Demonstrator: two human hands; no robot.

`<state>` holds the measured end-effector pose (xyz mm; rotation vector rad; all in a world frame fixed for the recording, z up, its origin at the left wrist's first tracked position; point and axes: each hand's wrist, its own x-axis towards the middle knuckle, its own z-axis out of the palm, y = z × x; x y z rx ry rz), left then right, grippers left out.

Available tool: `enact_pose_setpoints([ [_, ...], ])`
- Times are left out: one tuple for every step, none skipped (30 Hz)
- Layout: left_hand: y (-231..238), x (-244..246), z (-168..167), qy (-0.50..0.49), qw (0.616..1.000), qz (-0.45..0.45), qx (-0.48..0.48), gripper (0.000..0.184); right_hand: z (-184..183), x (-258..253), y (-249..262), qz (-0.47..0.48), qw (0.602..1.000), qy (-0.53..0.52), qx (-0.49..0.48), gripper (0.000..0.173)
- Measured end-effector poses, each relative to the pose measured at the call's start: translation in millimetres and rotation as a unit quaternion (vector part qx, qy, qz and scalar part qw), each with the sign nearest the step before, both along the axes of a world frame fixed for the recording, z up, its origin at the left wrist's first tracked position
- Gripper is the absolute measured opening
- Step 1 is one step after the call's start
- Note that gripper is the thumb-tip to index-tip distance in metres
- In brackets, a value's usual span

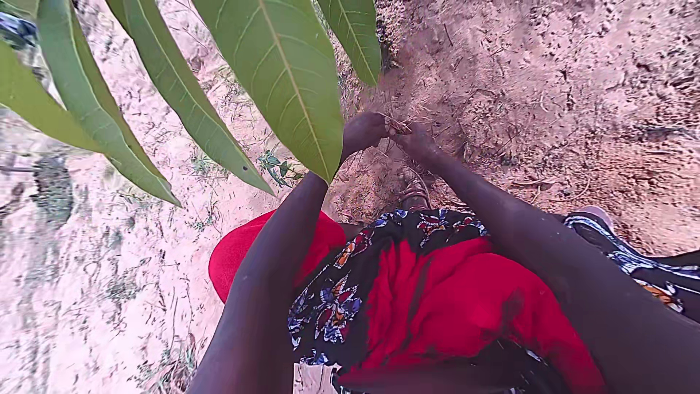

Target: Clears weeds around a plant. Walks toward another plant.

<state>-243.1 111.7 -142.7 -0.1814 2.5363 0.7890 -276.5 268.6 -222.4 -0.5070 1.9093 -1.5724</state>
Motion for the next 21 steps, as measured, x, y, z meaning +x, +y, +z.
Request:
enact_pose_setpoints([
  [4, -2, 5, 0.037, 0.998, 0.018, 0.041, 0.027, 8, -4, 3, -0.026, 0.999, 0.004, -0.037, 0.025],
  [8, -6, 12, 0.075, 0.994, 0.031, 0.071, 0.026, 14, -9, 5, -0.048, 0.995, -0.002, -0.082, 0.019],
  [12, -10, 19, 0.113, 0.988, 0.036, 0.096, 0.027, 21, -16, 7, -0.06, 0.99, -0.012, -0.128, 0.016],
  [17, -13, 26, 0.145, 0.982, 0.042, 0.113, 0.027, 27, -22, 10, -0.061, 0.984, -0.014, -0.166, 0.015],
  [23, -15, 34, 0.176, 0.975, 0.048, 0.129, 0.026, 33, -28, 13, -0.054, 0.978, -0.008, -0.203, 0.013],
  [29, -15, 40, 0.204, 0.967, 0.049, 0.146, 0.024, 40, -33, 17, -0.043, 0.975, 0.005, -0.218, 0.013],
  [34, -15, 46, 0.221, 0.961, 0.053, 0.158, 0.021, 48, -39, 21, -0.042, 0.977, 0.021, -0.21, 0.013],
  [38, -15, 50, 0.231, 0.959, 0.055, 0.157, 0.018, 55, -43, 25, -0.05, 0.983, 0.038, -0.173, 0.015],
  [38, -15, 53, 0.229, 0.96, 0.054, 0.15, 0.023, 60, -49, 31, -0.069, 0.989, 0.058, -0.118, 0.016],
  [34, -16, 53, 0.22, 0.965, 0.05, 0.134, 0.035, 60, -56, 36, -0.107, 0.989, 0.077, -0.062, 0.018],
  [29, -15, 52, 0.214, 0.969, 0.049, 0.111, 0.044, 59, -65, 43, -0.155, 0.985, 0.075, -0.023, 0.022],
  [21, -13, 47, 0.209, 0.974, 0.048, 0.074, 0.044, 56, -73, 49, -0.219, 0.973, 0.065, -0.012, 0.024],
  [9, -11, 39, 0.193, 0.98, 0.049, 0.024, 0.039, 52, -81, 57, -0.287, 0.957, 0.044, -0.026, 0.022],
  [-2, -7, 30, 0.156, 0.986, 0.047, -0.027, 0.034, 50, -89, 68, -0.341, 0.939, 0.007, -0.048, 0.022],
  [-15, -4, 20, 0.102, 0.991, 0.039, -0.073, 0.031, 49, -96, 79, -0.382, 0.922, -0.017, -0.063, 0.022],
  [-27, 0, 8, 0.033, 0.993, 0.031, -0.113, 0.032, 46, -103, 89, -0.41, 0.909, -0.034, -0.068, 0.025],
  [-40, 5, -8, -0.026, 0.989, 0.027, -0.144, 0.032, 42, -110, 98, -0.428, 0.901, -0.041, -0.064, 0.031],
  [-52, 12, -29, -0.065, 0.982, 0.022, -0.175, 0.032, 38, -116, 104, -0.44, 0.895, -0.045, -0.059, 0.033],
  [-61, 22, -49, -0.109, 0.97, 0.021, -0.214, 0.03, 33, -119, 109, -0.447, 0.891, -0.049, -0.055, 0.031],
  [-67, 32, -69, -0.158, 0.952, 0.016, -0.261, 0.028, 29, -119, 111, -0.45, 0.89, -0.055, -0.046, 0.028],
  [-72, 44, -86, -0.204, 0.932, 0.016, -0.298, 0.029, 27, -118, 110, -0.447, 0.892, -0.064, -0.035, 0.026],
])
